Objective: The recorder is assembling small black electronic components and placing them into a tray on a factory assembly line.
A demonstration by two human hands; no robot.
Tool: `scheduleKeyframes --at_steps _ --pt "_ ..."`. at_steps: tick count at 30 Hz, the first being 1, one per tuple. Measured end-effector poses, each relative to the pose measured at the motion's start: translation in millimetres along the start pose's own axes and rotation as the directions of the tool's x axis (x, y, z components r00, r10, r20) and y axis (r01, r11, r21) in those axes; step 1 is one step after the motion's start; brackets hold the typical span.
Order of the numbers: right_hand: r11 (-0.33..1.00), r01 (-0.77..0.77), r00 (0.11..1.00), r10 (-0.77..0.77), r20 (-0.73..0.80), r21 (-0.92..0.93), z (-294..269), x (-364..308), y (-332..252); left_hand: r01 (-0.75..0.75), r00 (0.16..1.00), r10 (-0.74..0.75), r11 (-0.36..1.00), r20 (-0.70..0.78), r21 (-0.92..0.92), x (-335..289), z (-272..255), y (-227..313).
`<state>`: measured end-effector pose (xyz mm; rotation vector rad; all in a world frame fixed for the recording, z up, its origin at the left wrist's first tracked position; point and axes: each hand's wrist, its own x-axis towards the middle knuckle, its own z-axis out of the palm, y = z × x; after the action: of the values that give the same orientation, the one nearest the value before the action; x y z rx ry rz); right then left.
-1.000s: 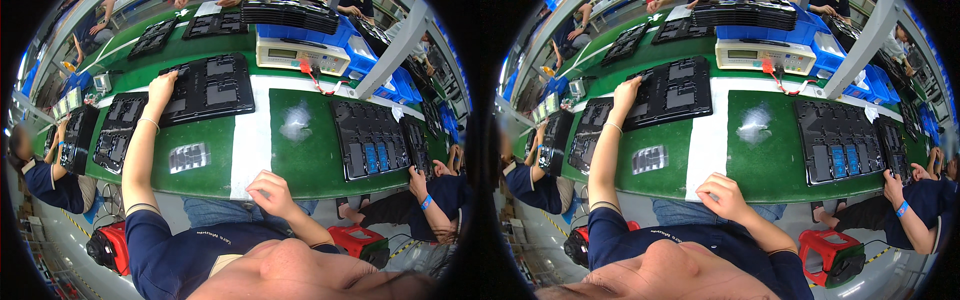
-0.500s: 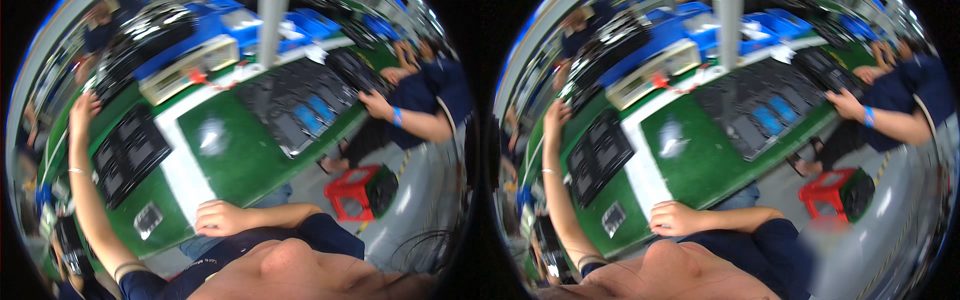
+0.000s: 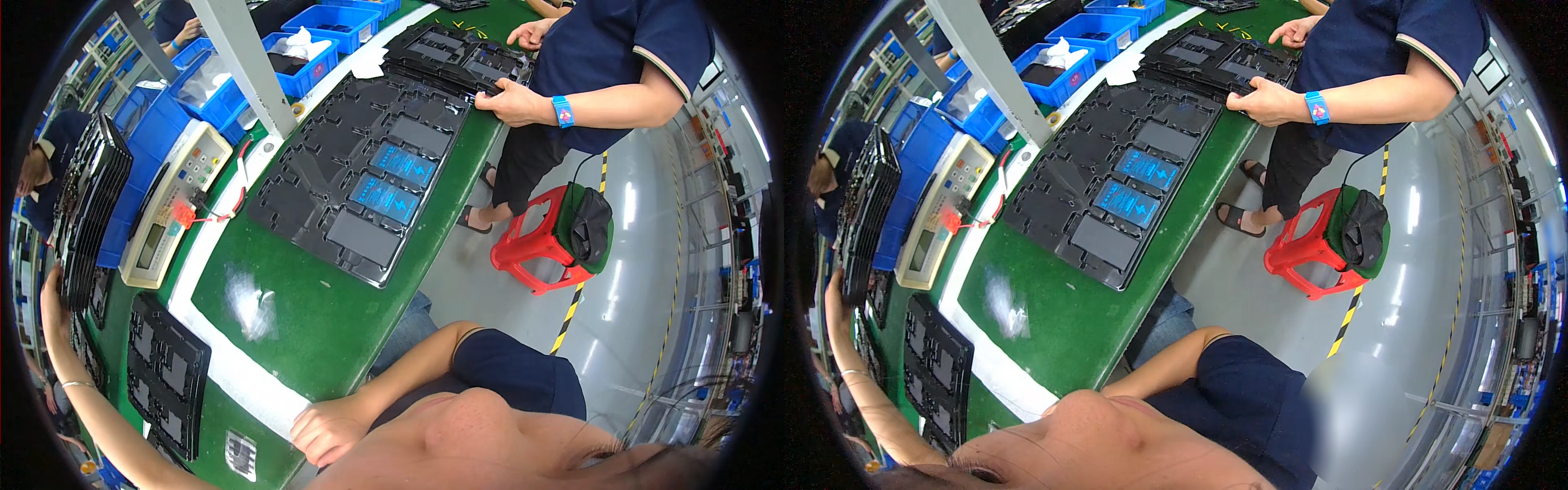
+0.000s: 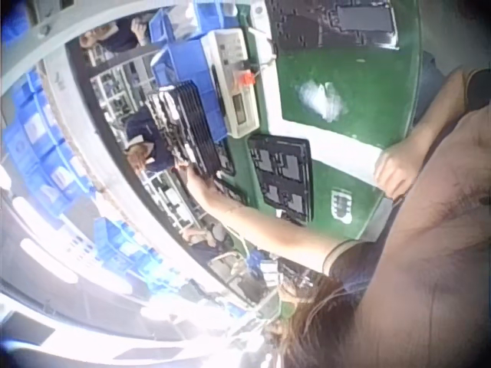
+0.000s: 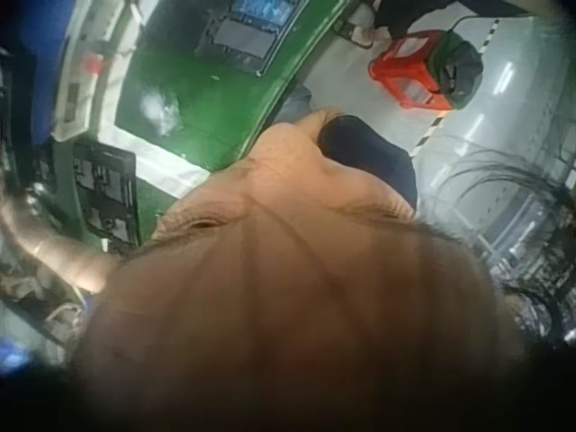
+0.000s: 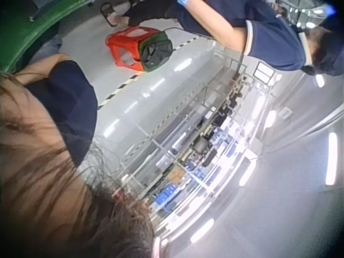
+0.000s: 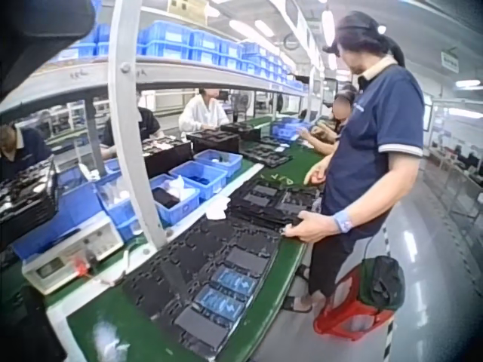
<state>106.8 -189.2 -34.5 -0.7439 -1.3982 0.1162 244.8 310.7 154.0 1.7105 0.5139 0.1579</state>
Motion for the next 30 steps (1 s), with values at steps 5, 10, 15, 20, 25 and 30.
scheduleKeyframes --at_steps 5,10,15,20,25,30 --pt "0.996 0.088 0.996 -0.088 0.007 -0.006 2.9 0.2 7.6 -0.023 0.973 0.059 0.986 -0.224 0.162 1.6 -18.8 -1.4" --pt "0.995 0.098 0.995 -0.098 -0.006 -0.025 6.4 -5.9 10.5 -0.095 0.916 0.163 0.976 -0.366 0.197 -7.0 -13.1 21.9" --pt "0.995 0.096 0.995 -0.096 -0.001 -0.019 9.7 -5.7 9.7 -0.275 0.939 0.280 0.960 -0.200 0.055 23.8 -80.3 18.0" --pt "0.998 0.053 0.998 -0.054 0.019 0.015 7.2 -1.1 4.0 -0.327 0.905 0.180 0.875 -0.387 -0.357 36.8 -67.5 6.7" --pt "1.000 -0.007 0.998 0.008 0.067 -0.012 -1.4 3.8 0.5 -0.147 0.949 0.297 0.710 0.103 -0.689 -14.5 -9.3 8.6" --pt "0.999 -0.030 0.994 0.029 0.106 0.011 -0.1 8.5 -0.5 -0.420 0.906 0.282 0.685 -0.314 -0.596 -67.8 -64.9 -15.7"
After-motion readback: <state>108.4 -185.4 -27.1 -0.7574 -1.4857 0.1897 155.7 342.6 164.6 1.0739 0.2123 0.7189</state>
